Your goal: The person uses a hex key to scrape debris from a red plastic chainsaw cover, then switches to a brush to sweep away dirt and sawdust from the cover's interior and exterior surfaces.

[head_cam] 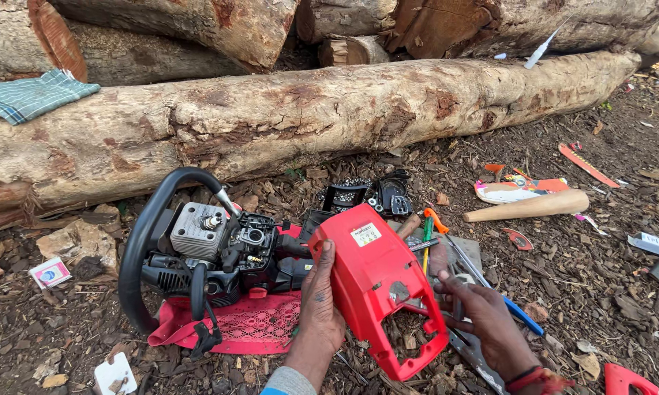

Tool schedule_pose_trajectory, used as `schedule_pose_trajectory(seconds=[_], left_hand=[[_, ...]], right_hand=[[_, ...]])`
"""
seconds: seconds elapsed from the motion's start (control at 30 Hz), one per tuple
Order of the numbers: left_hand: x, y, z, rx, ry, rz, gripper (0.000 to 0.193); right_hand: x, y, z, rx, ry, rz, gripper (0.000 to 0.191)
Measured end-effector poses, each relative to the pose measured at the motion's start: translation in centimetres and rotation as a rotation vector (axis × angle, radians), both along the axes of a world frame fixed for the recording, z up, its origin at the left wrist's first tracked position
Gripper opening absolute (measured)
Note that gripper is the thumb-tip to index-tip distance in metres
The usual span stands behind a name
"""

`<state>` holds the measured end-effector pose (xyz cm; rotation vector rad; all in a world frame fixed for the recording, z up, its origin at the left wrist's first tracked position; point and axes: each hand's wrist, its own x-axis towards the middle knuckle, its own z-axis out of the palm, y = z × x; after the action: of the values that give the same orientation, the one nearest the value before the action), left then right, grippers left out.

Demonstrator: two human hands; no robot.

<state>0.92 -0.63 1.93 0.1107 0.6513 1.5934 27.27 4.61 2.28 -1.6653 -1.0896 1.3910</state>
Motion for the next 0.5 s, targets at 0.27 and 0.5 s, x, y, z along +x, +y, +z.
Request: schedule_pose_trajectory(seconds=[0.27, 0.5], left_hand=[[0.3, 0.3, -1.8, -0.131, 0.064, 0.072, 0.054], [0.4, -0.1, -1.7, -0.187, 0.062, 0.055, 0.054]], right_hand=[[-1.4, -0.8, -1.5, 0.036, -0.798, 0.373, 0.065], [-2.8, -1.2, -0.6, 0.048, -0.756, 0.320, 0.077]])
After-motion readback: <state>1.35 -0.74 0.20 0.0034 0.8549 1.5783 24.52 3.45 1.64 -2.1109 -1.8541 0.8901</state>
